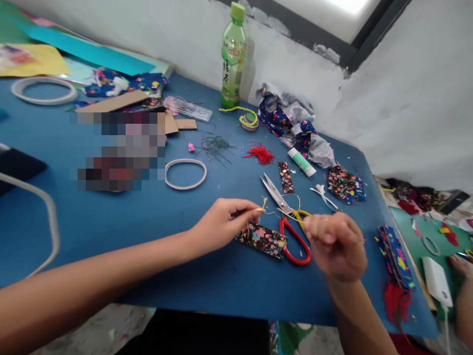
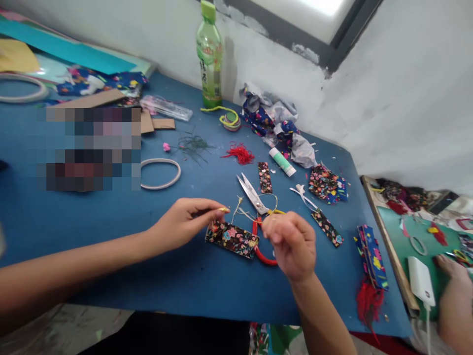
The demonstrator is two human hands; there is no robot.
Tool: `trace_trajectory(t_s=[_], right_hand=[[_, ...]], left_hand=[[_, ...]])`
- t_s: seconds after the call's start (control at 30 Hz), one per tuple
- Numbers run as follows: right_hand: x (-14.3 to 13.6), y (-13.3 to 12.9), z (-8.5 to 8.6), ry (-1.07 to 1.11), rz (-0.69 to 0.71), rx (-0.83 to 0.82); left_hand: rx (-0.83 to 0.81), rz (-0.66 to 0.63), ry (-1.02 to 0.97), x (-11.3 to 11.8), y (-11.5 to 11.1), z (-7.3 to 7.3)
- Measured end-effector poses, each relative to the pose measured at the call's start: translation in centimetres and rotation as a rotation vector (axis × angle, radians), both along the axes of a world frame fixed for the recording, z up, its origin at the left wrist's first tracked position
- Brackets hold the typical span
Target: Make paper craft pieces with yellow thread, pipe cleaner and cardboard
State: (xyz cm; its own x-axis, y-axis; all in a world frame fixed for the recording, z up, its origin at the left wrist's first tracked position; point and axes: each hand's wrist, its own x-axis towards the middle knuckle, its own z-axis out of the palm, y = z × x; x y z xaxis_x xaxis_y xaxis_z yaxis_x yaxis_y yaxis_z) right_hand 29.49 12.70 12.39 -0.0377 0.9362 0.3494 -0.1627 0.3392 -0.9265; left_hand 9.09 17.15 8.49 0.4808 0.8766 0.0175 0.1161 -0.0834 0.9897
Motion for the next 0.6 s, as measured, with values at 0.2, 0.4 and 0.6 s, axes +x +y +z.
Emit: trace_trajectory(t_s=[0.2, 0.4, 0.6], right_hand=[[1.5, 1.8, -0.5, -0.066, -0.286, 0.064], [1.1, 3.1, -1.0, -0.912, -0.178, 0.027], [-0.3, 4.5, 2.1, -1.304, -0.123, 0.140]], left_hand=[[-0.093, -0.060, -0.080, 0.2, 0.1, -0.3], [-0.089, 0.066, -0.222, 0.0, 0.6, 0.4], [-0.086, 0.230, -0.330, -0.6, 1.6, 1.1]])
